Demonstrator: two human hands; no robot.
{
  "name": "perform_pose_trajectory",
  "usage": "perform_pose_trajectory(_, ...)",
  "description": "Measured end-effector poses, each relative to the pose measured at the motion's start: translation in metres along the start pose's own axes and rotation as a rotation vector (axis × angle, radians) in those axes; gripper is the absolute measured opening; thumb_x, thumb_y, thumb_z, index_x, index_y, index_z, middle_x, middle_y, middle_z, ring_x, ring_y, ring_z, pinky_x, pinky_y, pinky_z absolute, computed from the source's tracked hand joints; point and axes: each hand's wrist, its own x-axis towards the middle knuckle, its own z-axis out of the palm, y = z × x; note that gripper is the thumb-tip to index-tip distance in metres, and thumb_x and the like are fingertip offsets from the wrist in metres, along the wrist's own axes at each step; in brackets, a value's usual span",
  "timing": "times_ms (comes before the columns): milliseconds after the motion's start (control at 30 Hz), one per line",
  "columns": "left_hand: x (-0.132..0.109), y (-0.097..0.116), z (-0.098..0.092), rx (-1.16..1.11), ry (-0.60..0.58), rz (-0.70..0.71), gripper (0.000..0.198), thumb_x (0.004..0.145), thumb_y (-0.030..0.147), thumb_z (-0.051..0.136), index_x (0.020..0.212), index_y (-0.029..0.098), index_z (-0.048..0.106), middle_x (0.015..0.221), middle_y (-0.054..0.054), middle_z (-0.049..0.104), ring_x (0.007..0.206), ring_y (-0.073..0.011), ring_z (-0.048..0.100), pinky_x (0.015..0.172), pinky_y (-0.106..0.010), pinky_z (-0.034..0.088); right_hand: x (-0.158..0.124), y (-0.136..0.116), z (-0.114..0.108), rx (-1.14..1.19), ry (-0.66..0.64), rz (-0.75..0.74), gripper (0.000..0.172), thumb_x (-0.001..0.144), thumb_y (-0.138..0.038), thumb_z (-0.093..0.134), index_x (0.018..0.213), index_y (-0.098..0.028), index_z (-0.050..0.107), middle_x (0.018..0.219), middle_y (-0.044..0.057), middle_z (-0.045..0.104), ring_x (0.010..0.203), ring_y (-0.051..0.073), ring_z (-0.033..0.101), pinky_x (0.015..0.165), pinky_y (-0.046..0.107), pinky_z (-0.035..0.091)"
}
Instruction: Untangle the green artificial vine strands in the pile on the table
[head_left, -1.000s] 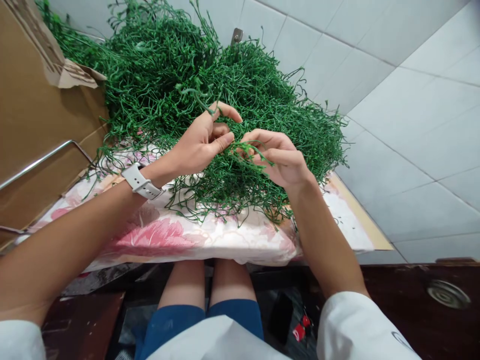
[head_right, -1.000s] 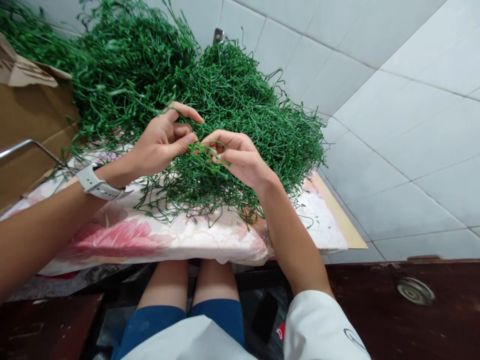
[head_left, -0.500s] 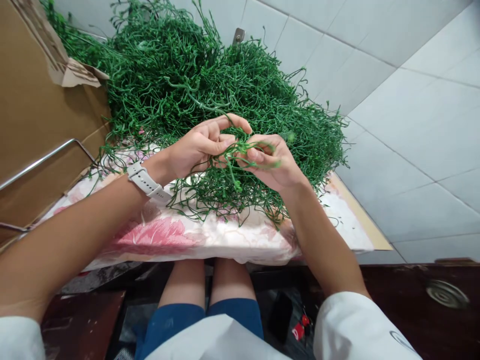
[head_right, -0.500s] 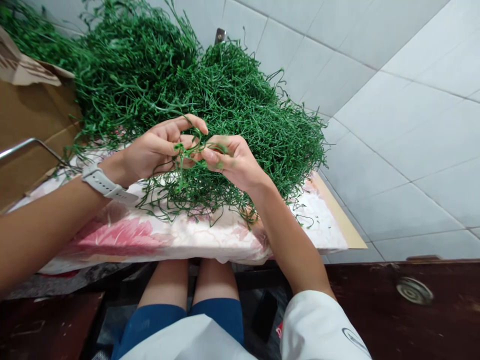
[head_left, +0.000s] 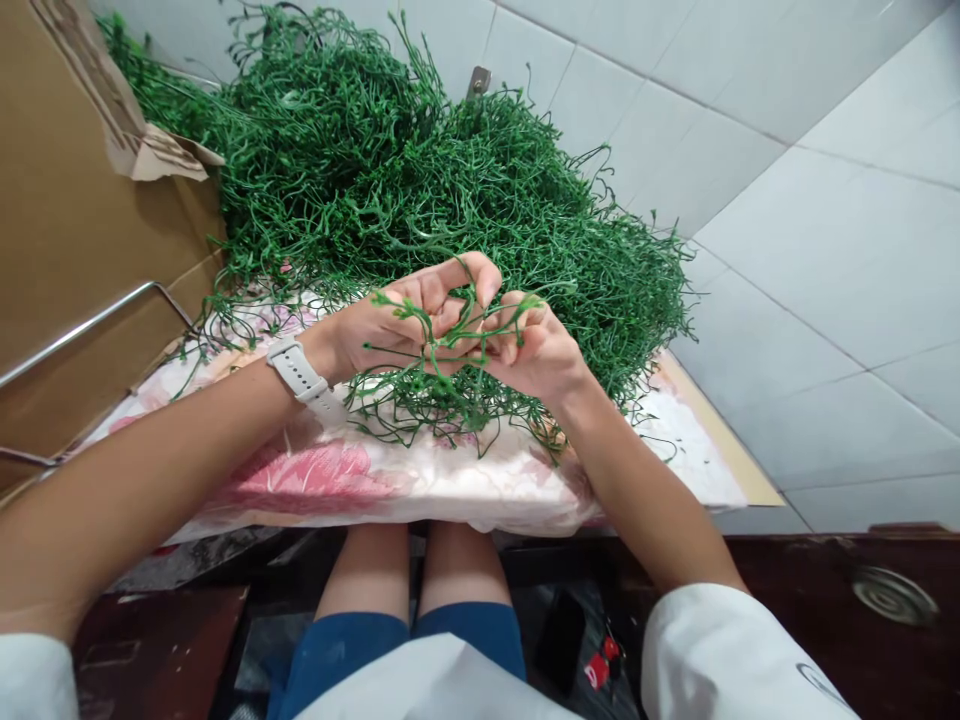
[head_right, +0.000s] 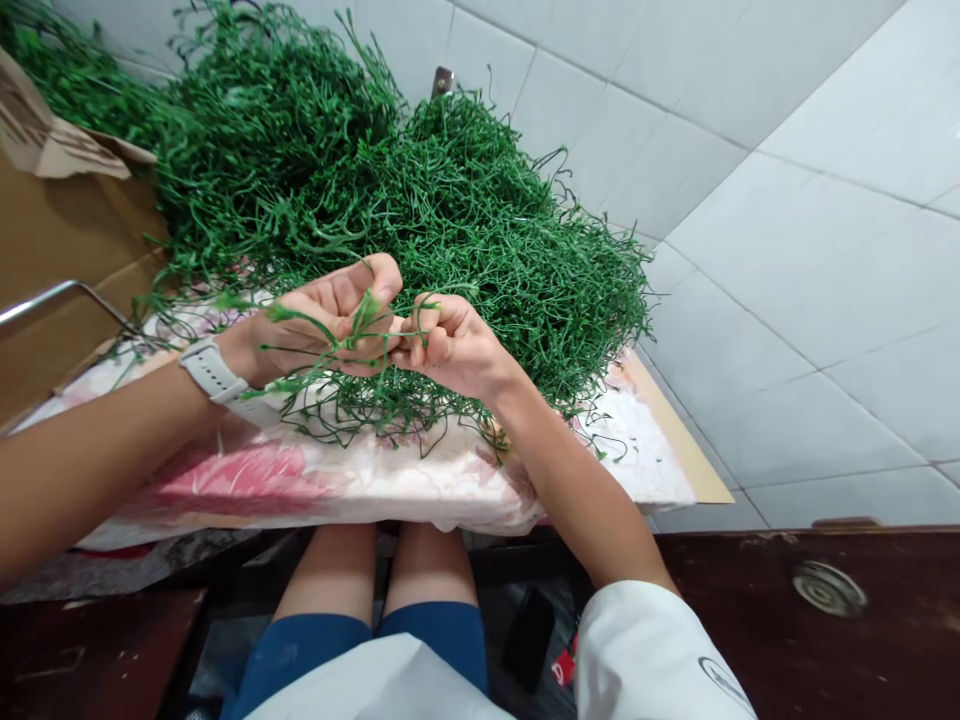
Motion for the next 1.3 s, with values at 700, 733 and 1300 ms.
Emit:
perform_pose_trajectory(700,0.02,0.011,-0.021,0.057,0.234,0.156,0.033,0.08,0.005,0.063,0.109,0.018,0.056,0.061,0.008,0.045,0.045,-0.0044,0.042,0.047,-0.02,0.033,0.006,-0.052,-0.031,-0.265,0.544,0.013,0.035,0.078,-0.053,0.079,0.07,-0.025,0.061,0.054,-0.008,0.018,0.05,0.01,0.021,0.047,0.026,0.031)
perform_pose_trajectory(733,0.021,0.01,-0.022,0.075,0.261,0.162,0.032,0.081,0.006,0.064,0.109,0.019,0.056,0.062,0.008,0.045,0.045,-0.004,0.04,0.047,-0.02,0.033,0.006,-0.054,-0.036,-0.284,0.616,-0.005,0.035,0.08,-0.055,0.075,0.071,-0.025,0.062,0.054,-0.008,0.019,0.05,0.01,0.021,0.047,0.027,0.031)
perform_pose_trajectory(1300,0.027,-0.001,-0.028,0.325,0.259,0.196,0.031,0.082,0.014,0.069,0.11,0.02,0.057,0.067,0.005,0.044,0.055,-0.0072,0.051,0.047,-0.019,0.032,-0.006,-0.041,-0.08,-1.3,0.781,-0.249,0.058,0.095,-0.075,0.05,0.112,-0.026,0.075,0.109,0.009,0.065,0.117,0.029,0.058,0.107,0.056,0.044)
